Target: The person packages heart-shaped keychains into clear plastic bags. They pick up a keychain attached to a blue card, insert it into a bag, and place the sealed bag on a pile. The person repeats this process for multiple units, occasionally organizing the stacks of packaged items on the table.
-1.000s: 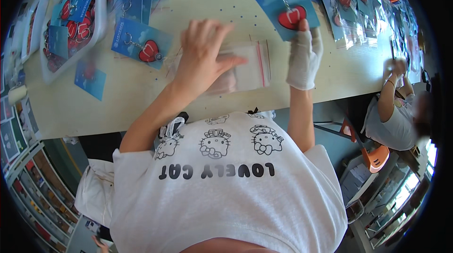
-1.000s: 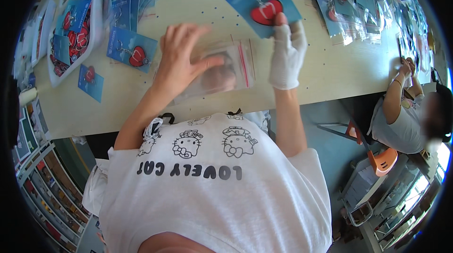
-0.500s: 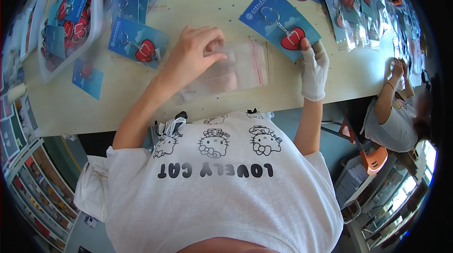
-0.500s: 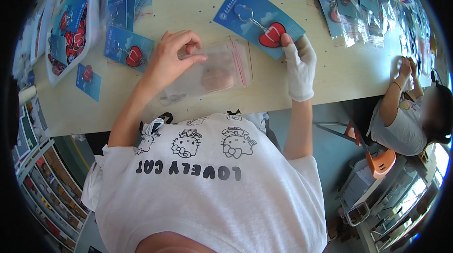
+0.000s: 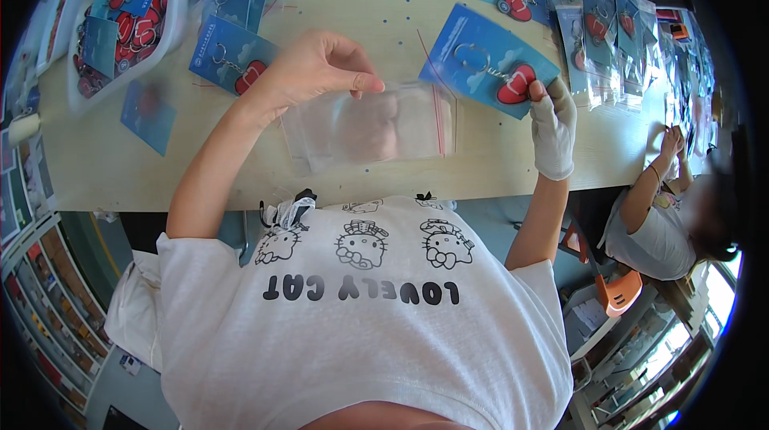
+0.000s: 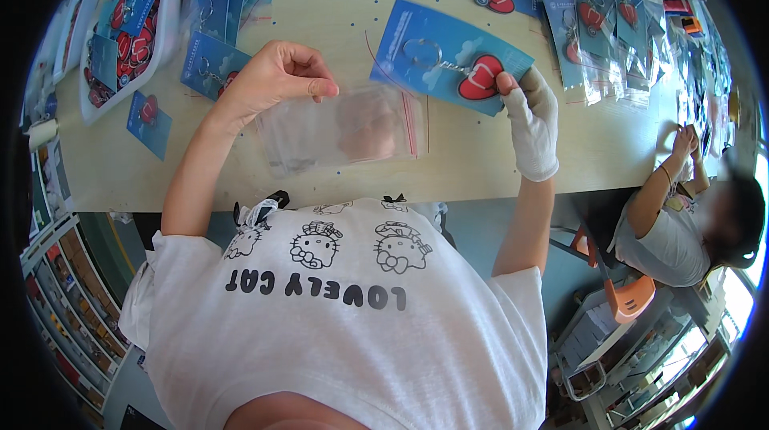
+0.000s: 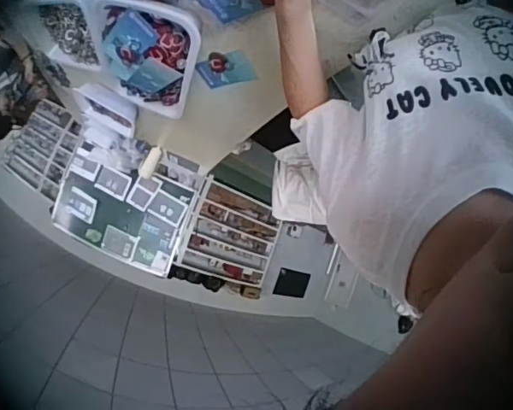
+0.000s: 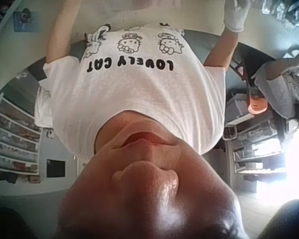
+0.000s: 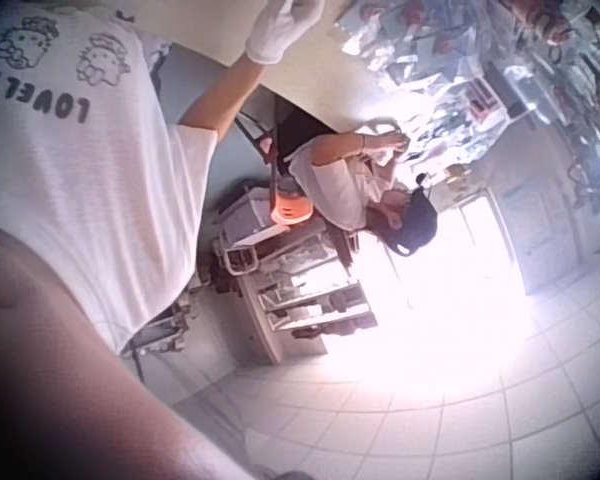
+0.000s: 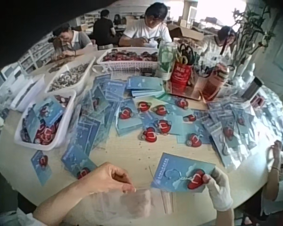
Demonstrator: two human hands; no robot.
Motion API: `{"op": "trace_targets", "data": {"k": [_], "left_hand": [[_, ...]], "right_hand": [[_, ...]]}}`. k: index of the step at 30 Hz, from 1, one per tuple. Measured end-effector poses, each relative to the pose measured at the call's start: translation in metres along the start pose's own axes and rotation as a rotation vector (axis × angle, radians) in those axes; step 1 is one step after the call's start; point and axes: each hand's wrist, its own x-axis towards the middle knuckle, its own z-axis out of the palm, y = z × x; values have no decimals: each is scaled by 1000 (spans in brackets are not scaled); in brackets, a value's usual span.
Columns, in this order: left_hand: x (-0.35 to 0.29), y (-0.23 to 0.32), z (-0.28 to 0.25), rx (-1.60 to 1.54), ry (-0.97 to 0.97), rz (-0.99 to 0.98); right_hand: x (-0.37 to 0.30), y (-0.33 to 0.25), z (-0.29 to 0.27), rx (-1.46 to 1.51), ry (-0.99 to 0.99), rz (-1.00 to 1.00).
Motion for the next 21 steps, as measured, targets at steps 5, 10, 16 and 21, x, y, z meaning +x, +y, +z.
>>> {"op": "trace_targets", "data": {"k": [5,10,16,21], "left_hand": [[0,4,3,-92,-56,30],[6,2,11,-14,-62,89],[5,8,12,52,-44,117],[6,11,20,161,-17,124]], "right_hand": [[4,-11,-12,-165,-220,8],[15,-30,-24,-296,-362,172],[19,-48,-18,-313,-405,170],[32,-55,13,-394,-530,225]]}}
